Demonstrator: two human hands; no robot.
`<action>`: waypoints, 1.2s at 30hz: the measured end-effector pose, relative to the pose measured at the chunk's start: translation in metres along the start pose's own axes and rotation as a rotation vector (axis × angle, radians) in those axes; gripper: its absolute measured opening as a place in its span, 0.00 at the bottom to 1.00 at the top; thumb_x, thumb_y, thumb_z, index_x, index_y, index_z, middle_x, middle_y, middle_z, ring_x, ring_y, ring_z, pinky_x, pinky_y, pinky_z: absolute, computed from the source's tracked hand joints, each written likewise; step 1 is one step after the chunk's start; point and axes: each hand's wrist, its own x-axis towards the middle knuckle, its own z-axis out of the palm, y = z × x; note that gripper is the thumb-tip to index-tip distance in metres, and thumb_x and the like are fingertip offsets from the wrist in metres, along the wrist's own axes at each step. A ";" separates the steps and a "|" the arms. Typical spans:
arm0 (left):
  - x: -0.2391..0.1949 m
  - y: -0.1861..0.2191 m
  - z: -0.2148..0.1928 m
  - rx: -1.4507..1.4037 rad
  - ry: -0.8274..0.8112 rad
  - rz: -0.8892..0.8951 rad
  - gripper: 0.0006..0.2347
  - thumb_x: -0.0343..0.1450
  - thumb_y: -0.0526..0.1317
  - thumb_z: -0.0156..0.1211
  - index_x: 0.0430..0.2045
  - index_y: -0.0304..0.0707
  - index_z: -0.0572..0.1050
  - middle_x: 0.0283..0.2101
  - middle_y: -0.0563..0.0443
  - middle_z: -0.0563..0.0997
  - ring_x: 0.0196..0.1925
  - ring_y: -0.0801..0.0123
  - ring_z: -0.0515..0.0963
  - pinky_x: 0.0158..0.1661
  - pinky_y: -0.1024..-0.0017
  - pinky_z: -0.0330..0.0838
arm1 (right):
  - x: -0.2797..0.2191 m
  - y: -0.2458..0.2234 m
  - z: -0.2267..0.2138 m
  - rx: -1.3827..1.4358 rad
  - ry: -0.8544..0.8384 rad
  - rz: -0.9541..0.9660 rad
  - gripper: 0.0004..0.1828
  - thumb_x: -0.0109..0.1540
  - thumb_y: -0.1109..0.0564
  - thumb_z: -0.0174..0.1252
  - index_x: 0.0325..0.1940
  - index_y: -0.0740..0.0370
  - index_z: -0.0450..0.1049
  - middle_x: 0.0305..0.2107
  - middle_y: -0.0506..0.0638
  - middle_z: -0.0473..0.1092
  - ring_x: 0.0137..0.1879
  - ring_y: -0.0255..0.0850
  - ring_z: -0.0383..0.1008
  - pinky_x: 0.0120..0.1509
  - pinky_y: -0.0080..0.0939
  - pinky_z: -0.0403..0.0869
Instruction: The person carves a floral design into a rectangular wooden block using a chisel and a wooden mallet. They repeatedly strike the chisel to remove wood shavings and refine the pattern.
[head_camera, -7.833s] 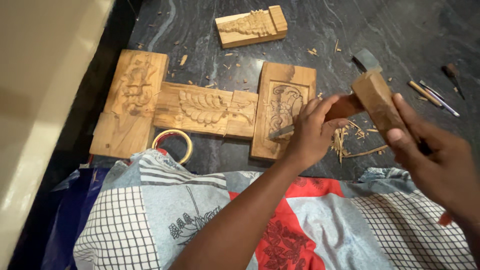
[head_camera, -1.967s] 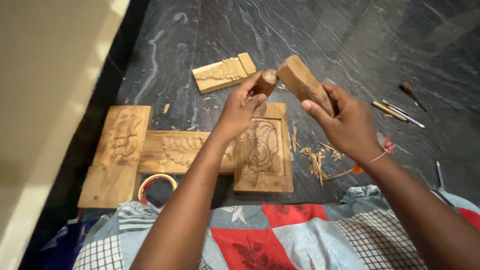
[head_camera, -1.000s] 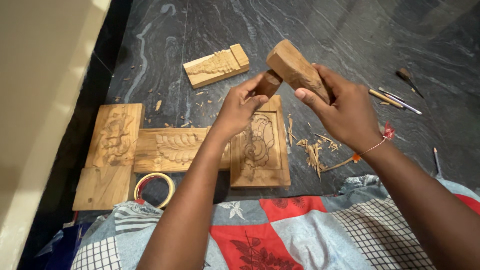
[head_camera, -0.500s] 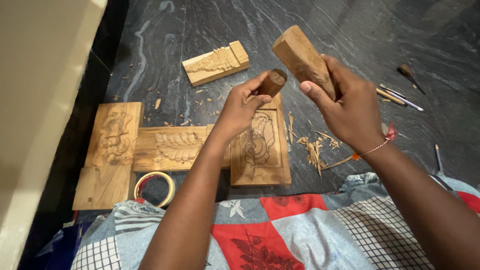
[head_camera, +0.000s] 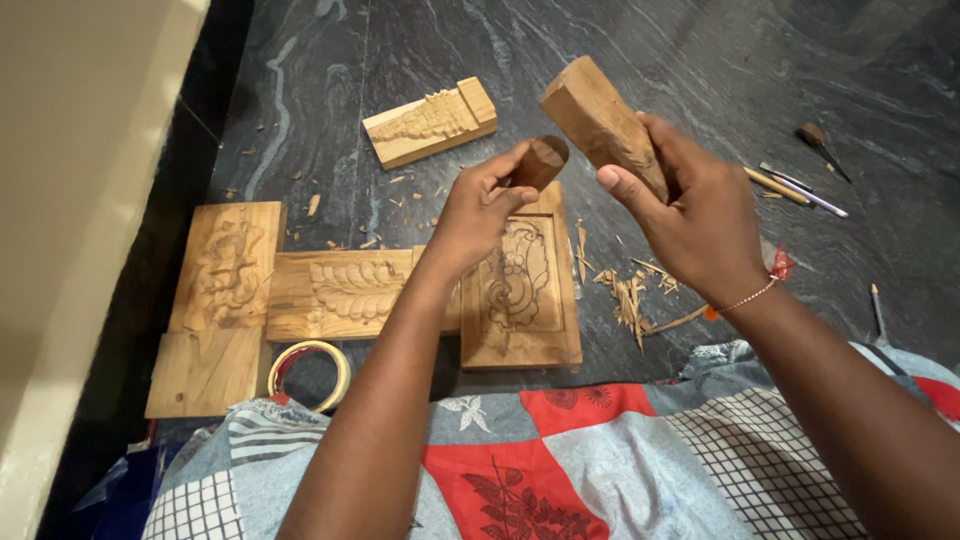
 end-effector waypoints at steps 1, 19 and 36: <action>0.000 0.000 -0.001 0.004 0.004 -0.011 0.25 0.69 0.30 0.64 0.64 0.31 0.66 0.64 0.42 0.76 0.64 0.66 0.76 0.64 0.71 0.69 | 0.000 0.000 0.000 -0.016 -0.005 0.018 0.31 0.65 0.41 0.63 0.66 0.62 0.72 0.25 0.53 0.77 0.27 0.38 0.76 0.31 0.40 0.71; 0.000 -0.002 -0.005 -0.046 -0.012 -0.015 0.26 0.70 0.29 0.63 0.66 0.35 0.66 0.64 0.45 0.77 0.59 0.68 0.78 0.60 0.71 0.73 | -0.001 0.005 0.003 -0.013 0.006 -0.060 0.34 0.65 0.41 0.65 0.67 0.66 0.71 0.38 0.59 0.79 0.36 0.40 0.81 0.39 0.41 0.76; 0.002 -0.017 -0.008 -0.124 -0.040 0.068 0.25 0.71 0.27 0.62 0.66 0.31 0.66 0.61 0.48 0.78 0.58 0.73 0.78 0.60 0.74 0.72 | 0.007 -0.001 0.007 0.045 -0.037 0.012 0.34 0.67 0.38 0.61 0.71 0.60 0.68 0.42 0.61 0.79 0.45 0.43 0.82 0.48 0.44 0.76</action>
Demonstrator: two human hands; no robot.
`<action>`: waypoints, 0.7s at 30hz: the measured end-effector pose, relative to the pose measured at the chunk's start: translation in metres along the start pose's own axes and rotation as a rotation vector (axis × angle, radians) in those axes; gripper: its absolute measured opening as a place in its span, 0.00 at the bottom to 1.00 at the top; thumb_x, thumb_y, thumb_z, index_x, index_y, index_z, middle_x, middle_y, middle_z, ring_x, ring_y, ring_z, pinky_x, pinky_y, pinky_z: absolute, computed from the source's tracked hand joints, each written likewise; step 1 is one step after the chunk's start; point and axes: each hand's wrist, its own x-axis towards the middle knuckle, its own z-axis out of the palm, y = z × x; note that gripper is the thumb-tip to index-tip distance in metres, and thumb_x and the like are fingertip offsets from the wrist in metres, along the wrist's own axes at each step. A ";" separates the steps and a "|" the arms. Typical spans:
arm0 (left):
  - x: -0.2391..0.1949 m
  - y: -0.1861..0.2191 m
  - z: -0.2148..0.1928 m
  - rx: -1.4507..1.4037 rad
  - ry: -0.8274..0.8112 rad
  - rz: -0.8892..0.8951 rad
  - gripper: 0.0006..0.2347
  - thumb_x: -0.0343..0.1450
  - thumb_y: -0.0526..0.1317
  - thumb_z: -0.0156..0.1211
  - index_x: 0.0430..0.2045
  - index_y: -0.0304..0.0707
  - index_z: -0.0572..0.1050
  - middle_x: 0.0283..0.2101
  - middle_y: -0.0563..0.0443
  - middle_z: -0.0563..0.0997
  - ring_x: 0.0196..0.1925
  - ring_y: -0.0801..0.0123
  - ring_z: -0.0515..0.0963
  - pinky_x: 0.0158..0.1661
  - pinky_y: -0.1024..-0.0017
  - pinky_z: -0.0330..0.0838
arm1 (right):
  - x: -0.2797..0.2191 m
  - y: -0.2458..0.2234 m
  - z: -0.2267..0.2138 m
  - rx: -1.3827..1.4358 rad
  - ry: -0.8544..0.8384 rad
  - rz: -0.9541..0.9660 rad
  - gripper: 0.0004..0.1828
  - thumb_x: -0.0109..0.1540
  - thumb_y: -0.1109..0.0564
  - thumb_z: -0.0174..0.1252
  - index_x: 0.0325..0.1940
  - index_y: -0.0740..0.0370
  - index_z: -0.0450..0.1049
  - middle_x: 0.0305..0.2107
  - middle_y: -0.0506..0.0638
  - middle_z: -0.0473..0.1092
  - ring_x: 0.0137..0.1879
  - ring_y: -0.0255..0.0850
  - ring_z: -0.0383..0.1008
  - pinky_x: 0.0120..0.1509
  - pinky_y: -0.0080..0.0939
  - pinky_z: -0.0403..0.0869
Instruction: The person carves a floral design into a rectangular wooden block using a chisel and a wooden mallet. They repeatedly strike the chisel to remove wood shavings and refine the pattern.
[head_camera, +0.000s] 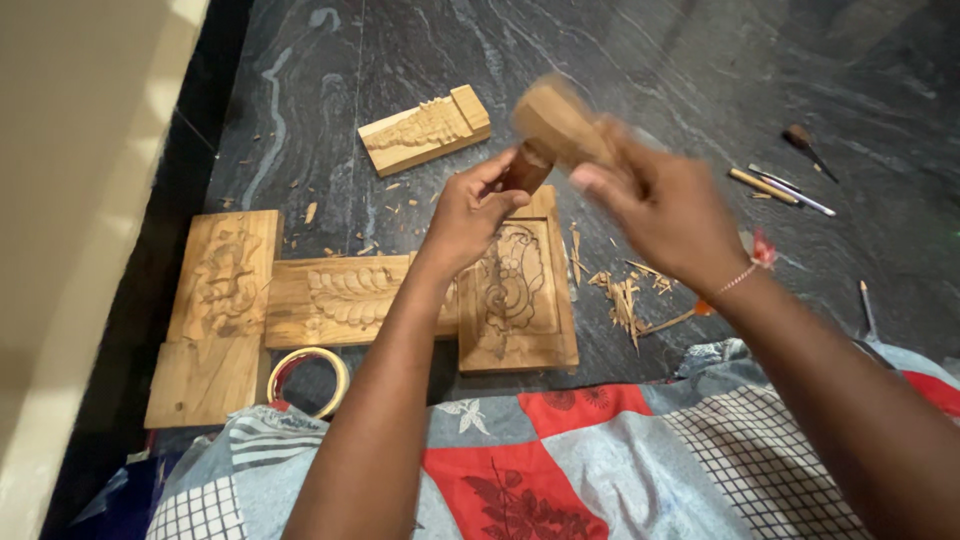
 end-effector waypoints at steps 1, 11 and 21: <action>0.001 -0.001 0.001 -0.014 0.009 -0.021 0.25 0.70 0.27 0.62 0.65 0.30 0.66 0.61 0.48 0.78 0.57 0.73 0.78 0.59 0.74 0.72 | 0.000 0.002 -0.001 -0.054 -0.069 0.024 0.34 0.66 0.39 0.62 0.70 0.60 0.69 0.41 0.62 0.79 0.44 0.43 0.82 0.48 0.44 0.76; 0.005 -0.002 0.004 -0.042 -0.061 0.046 0.24 0.71 0.26 0.61 0.65 0.28 0.68 0.60 0.45 0.79 0.60 0.71 0.78 0.61 0.73 0.72 | -0.005 -0.003 0.001 -0.084 0.044 -0.023 0.33 0.66 0.39 0.63 0.70 0.59 0.71 0.40 0.61 0.78 0.42 0.45 0.81 0.45 0.43 0.75; 0.005 -0.006 0.009 -0.060 -0.055 -0.023 0.25 0.70 0.27 0.62 0.64 0.31 0.68 0.63 0.45 0.77 0.62 0.69 0.77 0.62 0.71 0.72 | -0.013 -0.001 -0.006 -0.017 0.108 -0.002 0.34 0.65 0.40 0.62 0.70 0.60 0.70 0.36 0.60 0.79 0.36 0.43 0.81 0.40 0.42 0.75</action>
